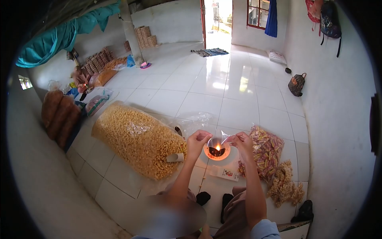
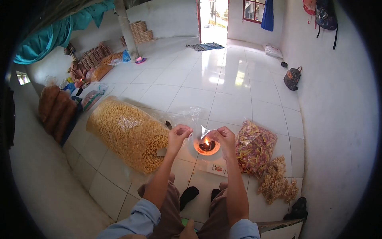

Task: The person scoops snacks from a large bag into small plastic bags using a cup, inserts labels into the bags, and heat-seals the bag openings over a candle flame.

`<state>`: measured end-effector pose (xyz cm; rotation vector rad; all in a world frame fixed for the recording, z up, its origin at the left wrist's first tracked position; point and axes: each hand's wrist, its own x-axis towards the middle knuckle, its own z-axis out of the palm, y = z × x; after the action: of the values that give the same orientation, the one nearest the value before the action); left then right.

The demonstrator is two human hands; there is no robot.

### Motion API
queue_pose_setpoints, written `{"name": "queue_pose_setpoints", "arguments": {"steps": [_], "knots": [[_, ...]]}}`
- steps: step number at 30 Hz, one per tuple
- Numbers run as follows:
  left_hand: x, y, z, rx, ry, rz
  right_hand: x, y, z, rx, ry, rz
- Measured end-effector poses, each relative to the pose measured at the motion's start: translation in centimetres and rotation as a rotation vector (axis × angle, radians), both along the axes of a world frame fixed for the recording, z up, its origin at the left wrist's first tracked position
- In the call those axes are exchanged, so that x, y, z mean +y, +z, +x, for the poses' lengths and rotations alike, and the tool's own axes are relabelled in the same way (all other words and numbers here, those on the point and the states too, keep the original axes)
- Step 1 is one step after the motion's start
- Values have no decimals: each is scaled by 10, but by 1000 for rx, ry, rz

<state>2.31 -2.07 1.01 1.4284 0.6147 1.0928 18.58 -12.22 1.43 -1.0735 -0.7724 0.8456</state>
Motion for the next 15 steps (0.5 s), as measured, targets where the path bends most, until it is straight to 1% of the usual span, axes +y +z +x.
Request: {"name": "queue_pose_setpoints", "arguments": {"steps": [4,8,10,12,14,15], "knots": [[1,0,-1,32,16,13,-6,9,-2,-85,71,5],[5,-2,-5,94,-16,31,-5,4,1,-130,74,-19],[4,3,-7,80,-15,48,-6,4,4,-260,105,-71],[2,8,-11,67,-18,62,-7,6,4,-247,105,-38],[-1,14,-16,55,-39,-6,-9,9,5,-235,105,-5],[0,16,-18,56,-39,-6,-10,10,7,-251,151,23]]}}
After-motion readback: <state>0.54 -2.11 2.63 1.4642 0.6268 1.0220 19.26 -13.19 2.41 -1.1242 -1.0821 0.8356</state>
